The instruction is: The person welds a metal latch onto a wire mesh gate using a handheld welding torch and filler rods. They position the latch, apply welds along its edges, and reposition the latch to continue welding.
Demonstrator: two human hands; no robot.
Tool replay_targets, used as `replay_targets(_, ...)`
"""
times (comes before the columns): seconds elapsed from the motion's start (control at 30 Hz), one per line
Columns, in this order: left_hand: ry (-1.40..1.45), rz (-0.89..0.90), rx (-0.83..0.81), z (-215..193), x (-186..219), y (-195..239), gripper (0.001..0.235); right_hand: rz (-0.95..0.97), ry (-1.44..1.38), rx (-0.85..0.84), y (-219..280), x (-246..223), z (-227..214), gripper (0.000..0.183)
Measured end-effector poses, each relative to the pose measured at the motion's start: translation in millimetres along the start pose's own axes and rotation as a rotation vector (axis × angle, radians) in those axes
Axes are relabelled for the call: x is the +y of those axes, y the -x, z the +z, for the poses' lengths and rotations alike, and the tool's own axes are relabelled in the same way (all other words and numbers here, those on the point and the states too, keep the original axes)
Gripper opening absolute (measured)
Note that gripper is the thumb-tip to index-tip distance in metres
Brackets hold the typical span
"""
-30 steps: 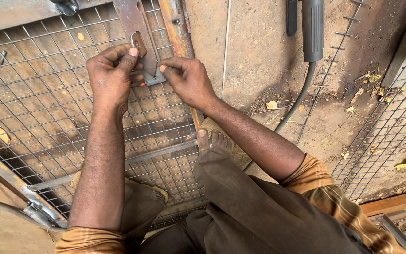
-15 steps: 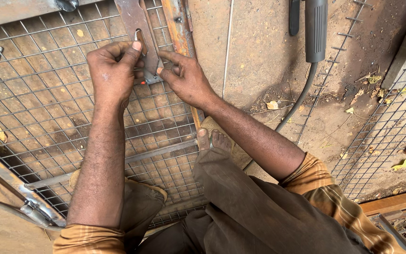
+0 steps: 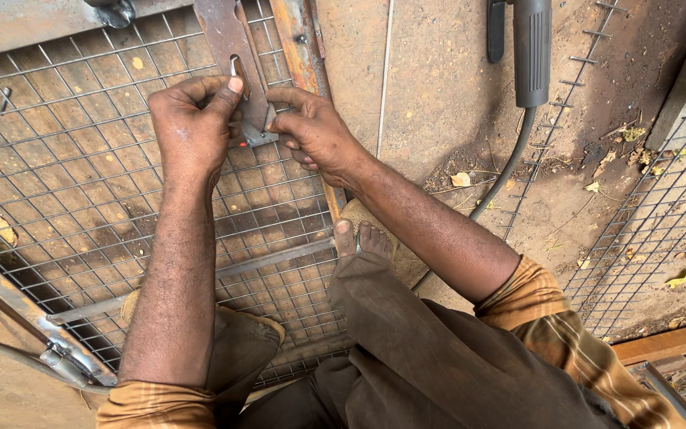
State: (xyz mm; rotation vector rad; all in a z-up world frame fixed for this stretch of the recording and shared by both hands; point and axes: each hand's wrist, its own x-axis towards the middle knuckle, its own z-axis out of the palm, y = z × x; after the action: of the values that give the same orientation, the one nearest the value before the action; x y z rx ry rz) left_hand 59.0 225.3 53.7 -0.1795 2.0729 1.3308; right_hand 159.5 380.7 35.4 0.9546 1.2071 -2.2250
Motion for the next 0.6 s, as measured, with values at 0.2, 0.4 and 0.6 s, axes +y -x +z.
replay_targets(0.2, -0.041, 0.036, 0.015, -1.7, -0.2, 0.4, 0.018, 0.057, -0.033, 0.077, -2.7, -0.8, 5.3, 0.058)
replay_targets(0.4, -0.002, 0.043, 0.034, -0.2, -1.9, 0.6, 0.016, 0.153, -0.235, 0.004, -0.4, -7.2, -3.4, 0.057)
replay_targets(0.6, 0.003, 0.105, 0.068, 3.2, -3.7, -0.3, 0.015, 0.147, -0.260, -0.007, 3.0, -8.6, -2.1, 0.059)
